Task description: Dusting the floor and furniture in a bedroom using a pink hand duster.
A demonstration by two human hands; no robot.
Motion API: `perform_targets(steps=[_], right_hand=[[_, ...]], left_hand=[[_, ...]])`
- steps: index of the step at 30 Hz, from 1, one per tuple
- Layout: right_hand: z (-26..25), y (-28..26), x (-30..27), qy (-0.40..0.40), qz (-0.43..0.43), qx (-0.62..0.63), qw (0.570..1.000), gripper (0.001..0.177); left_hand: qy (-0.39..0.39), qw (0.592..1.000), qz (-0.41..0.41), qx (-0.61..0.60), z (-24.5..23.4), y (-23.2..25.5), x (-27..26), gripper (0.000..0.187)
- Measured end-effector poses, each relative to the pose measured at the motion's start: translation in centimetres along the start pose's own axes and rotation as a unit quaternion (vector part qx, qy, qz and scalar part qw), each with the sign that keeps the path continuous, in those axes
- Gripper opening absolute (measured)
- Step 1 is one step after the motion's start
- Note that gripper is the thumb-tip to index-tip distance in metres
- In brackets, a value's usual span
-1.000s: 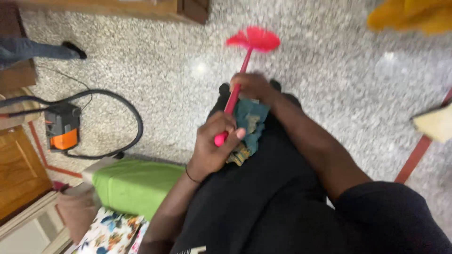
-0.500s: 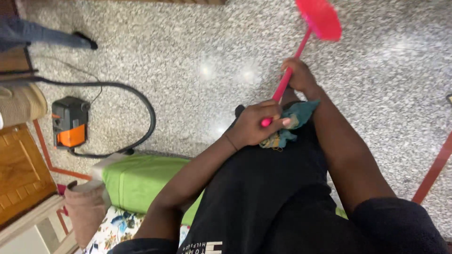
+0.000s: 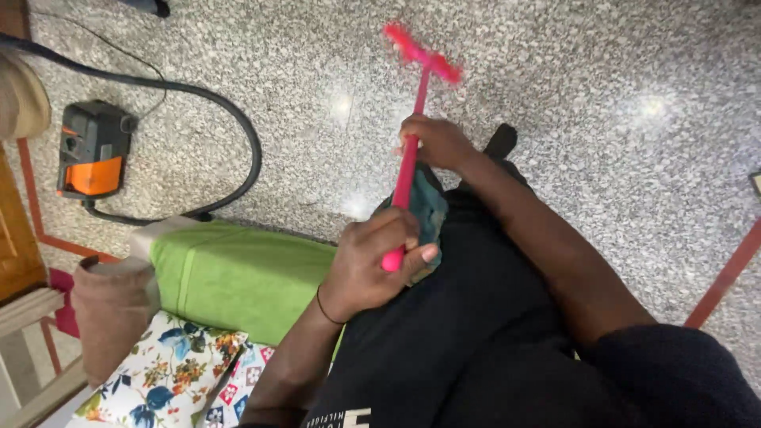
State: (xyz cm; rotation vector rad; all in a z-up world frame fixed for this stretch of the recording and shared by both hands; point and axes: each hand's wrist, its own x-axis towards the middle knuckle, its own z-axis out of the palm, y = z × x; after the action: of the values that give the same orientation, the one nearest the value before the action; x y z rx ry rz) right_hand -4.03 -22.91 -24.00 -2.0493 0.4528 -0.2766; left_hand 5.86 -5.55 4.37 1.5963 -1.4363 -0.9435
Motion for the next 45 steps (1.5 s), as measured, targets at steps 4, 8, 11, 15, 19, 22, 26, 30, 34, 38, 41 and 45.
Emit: perform_targets(steps=[4,8,11,15,19,22,26,30,34,38,41,45], right_hand=[[-1.5,0.7,-2.1,0.015,0.025,-0.037,0.999,0.027],[-0.6,4.0,-4.4,0.021,0.112,-0.062,0.992,0.029],[4.6,11.1,-6.5,-0.054,0.059,-0.034,0.996,0.026],[13.3,11.3,-5.9,-0.209,0.069,0.025,0.975,0.012],[16.6,8.3,-3.2,-0.131,-0.096,0.155,0.974,0.018],[13.4,4.4,-1.3,-0.112,-0.079,0.133,0.982,0.022],[6.7,1.0,-0.8,-0.021,-0.007,0.022,1.0,0.027],[0.7,2.5,-3.0,0.065,0.018,-0.084,0.994,0.033],[-2.7,4.3,-7.0,0.101,0.163,-0.113,0.975,0.031],[-4.0,7.5,-9.5,0.168,0.245,-0.117,0.948,0.028],[-2.7,11.7,-8.7,0.17,0.249,-0.109,0.947,0.021],[-1.4,14.3,-1.3,0.117,0.159,-0.023,0.98,0.028]], left_hand=[[-0.018,1.0,0.01,0.023,0.3,-1.5,-0.3,0.028],[0.012,0.996,0.019,-0.081,1.3,-5.3,-1.2,0.02],[-0.005,0.995,-0.034,-0.094,1.6,-5.4,-1.0,0.022],[-0.048,0.994,-0.081,0.06,1.3,-3.6,-1.0,0.027],[-0.047,0.991,-0.067,0.11,-0.3,-1.8,-1.3,0.029],[-0.051,0.988,-0.061,0.133,-0.7,-1.0,-1.4,0.03],[-0.067,0.985,0.01,0.157,-0.9,0.0,-0.5,0.026],[-0.035,0.996,0.044,0.075,-1.0,-0.7,0.8,0.019],[-0.055,0.996,0.065,-0.022,0.2,-3.7,4.2,0.017],[-0.136,0.988,0.023,-0.065,1.3,-7.5,8.8,0.015],[-0.136,0.987,0.019,-0.086,1.4,-8.6,11.6,0.013],[-0.144,0.987,-0.013,0.065,-0.4,-7.8,14.5,0.017]])
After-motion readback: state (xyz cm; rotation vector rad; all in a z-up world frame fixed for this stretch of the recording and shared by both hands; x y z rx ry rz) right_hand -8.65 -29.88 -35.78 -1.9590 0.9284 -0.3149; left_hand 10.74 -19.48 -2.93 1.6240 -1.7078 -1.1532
